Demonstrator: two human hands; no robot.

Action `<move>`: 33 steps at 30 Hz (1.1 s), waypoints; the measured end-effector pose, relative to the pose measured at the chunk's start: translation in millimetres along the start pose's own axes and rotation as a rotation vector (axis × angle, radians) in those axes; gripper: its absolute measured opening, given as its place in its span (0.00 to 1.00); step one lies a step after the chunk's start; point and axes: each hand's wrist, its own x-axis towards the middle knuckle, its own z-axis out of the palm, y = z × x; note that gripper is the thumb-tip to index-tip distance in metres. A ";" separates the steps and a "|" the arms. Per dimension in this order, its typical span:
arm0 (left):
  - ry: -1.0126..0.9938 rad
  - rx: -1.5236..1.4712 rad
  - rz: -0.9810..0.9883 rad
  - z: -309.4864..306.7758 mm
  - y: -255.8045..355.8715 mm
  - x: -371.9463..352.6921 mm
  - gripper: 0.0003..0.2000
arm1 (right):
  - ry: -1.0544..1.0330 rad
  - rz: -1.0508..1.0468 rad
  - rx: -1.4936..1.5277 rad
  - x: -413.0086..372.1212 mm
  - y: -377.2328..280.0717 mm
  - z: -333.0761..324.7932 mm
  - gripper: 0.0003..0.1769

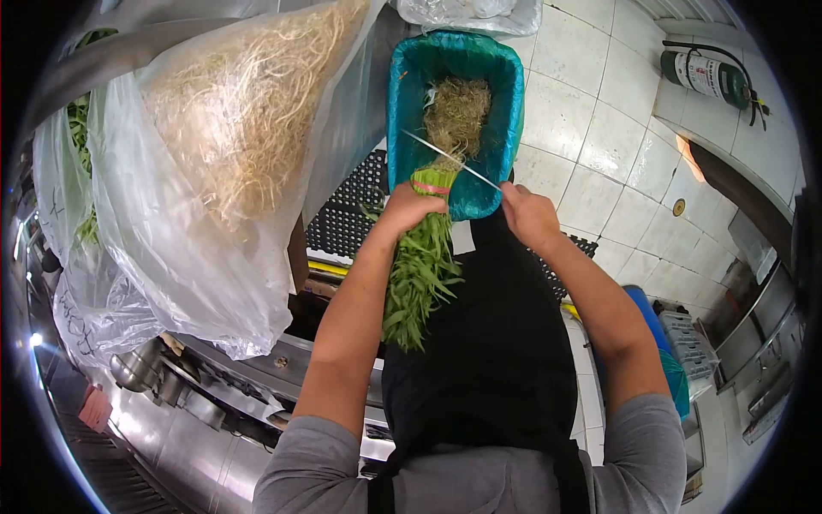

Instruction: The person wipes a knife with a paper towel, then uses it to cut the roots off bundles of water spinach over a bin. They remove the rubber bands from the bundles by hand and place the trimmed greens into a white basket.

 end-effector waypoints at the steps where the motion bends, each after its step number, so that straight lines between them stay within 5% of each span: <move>1: -0.219 -0.378 0.052 -2.8 -9.1 4.0 0.40 | 0.075 -0.061 0.061 3.5 -8.2 -0.1 0.13; 4: -0.415 -0.718 -0.051 -9.4 -10.7 -10.9 0.39 | 0.173 -0.138 0.118 13.6 -30.9 -3.9 0.16; 8: -0.680 -0.942 0.094 -0.3 -22.5 1.6 0.35 | 0.197 -0.180 0.124 29.6 -44.3 -13.2 0.16; 12: -0.609 -1.124 0.090 24.7 -41.0 2.7 0.45 | 0.207 -0.276 0.128 36.4 -20.2 -5.5 0.17; 17: -0.705 -1.243 0.228 18.2 -39.2 5.6 0.54 | -0.131 -0.043 -0.068 -14.8 77.7 -1.5 0.10; 19: -0.678 -1.249 0.185 14.0 -37.1 -1.6 0.45 | -0.133 0.005 -0.048 -31.5 75.6 -13.4 0.09; 20: -0.656 -1.244 0.162 10.2 -34.1 -2.3 0.37 | -0.114 0.050 -0.036 -37.8 76.0 -17.8 0.08; 26: -0.489 -0.858 0.058 -15.7 -21.6 -19.7 0.34 | 0.028 0.138 0.122 -60.2 51.1 -28.0 0.09; 28: -0.413 -0.547 0.118 -25.7 -14.8 -45.9 0.34 | 0.060 0.230 0.204 -70.5 40.7 -28.2 0.10; 33: -0.380 -0.329 0.125 -78.2 -16.5 -166.8 0.38 | 0.094 0.233 0.277 -112.1 18.6 -39.6 0.13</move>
